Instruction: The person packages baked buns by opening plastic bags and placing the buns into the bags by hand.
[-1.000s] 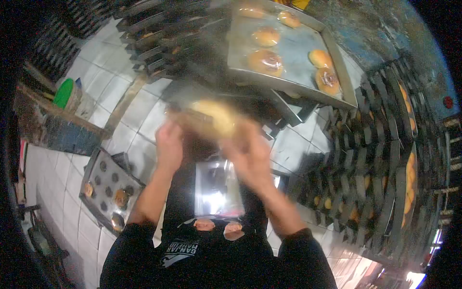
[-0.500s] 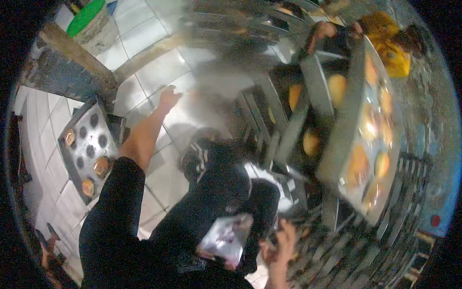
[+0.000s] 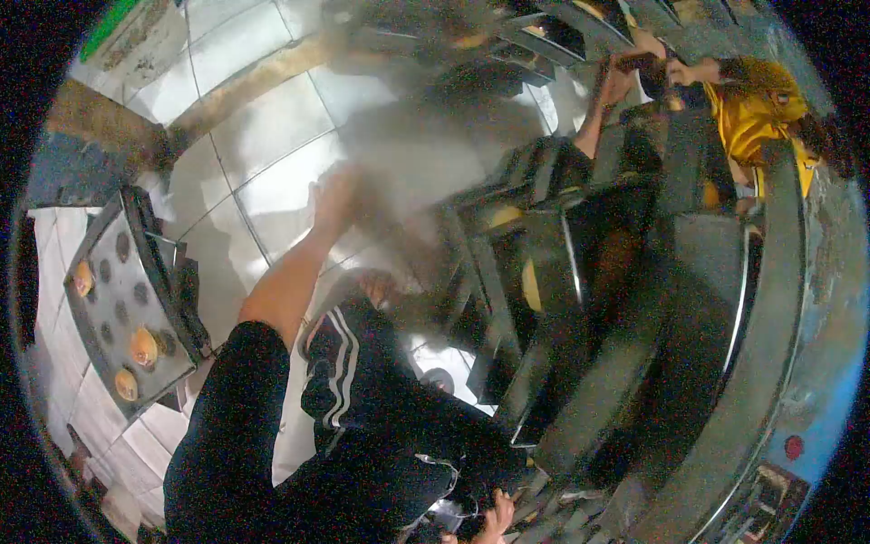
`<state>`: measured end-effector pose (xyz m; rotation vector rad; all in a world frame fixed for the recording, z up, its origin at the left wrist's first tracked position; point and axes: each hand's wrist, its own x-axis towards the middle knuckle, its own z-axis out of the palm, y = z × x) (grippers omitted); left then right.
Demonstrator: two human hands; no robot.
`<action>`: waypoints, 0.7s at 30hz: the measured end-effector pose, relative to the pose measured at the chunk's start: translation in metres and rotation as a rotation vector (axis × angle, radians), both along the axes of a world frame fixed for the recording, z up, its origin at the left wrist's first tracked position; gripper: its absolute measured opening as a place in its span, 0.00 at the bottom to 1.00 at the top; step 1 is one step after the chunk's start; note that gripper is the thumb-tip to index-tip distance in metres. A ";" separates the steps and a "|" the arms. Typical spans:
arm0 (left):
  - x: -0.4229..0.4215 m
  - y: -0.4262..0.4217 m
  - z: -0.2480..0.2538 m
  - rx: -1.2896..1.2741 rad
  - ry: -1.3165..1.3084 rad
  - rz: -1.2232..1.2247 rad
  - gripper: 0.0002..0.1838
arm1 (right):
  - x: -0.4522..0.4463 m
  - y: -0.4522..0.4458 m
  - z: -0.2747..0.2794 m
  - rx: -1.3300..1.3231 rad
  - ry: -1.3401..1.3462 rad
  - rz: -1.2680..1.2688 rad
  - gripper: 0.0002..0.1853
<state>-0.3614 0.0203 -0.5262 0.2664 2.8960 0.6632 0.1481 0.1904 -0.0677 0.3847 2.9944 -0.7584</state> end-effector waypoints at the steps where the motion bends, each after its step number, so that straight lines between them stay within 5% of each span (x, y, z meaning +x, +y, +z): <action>1: 0.002 -0.002 -0.005 0.093 0.001 0.006 0.45 | -0.022 -0.014 0.016 -0.051 -0.044 -0.038 0.41; 4: 0.027 -0.017 -0.011 0.448 -0.046 0.178 0.45 | -0.028 -0.016 0.018 -0.028 0.010 -0.044 0.38; 5: 0.035 -0.021 0.019 0.621 -0.069 0.269 0.45 | -0.035 -0.021 0.024 -0.014 0.066 -0.060 0.34; 6: 0.059 -0.023 0.080 0.884 -0.155 0.382 0.45 | -0.031 -0.023 0.016 -0.007 0.036 -0.079 0.43; 7: 0.076 -0.023 0.144 1.185 -0.177 0.372 0.44 | -0.026 -0.027 0.008 -0.006 0.111 -0.113 0.40; 14: 0.172 -0.028 0.531 1.012 0.630 -0.198 0.45 | -0.027 -0.010 0.013 -0.076 0.293 -0.072 0.34; 17: 0.198 0.043 0.645 1.114 0.774 -0.686 0.45 | -0.014 -0.019 0.011 -0.075 0.384 -0.081 0.33; 19: 0.220 0.097 0.703 0.826 0.903 -0.798 0.44 | -0.004 -0.021 0.019 -0.071 0.440 -0.076 0.33; 21: 0.231 0.144 0.722 0.621 0.690 -0.869 0.42 | 0.002 -0.023 0.014 -0.054 0.483 -0.078 0.32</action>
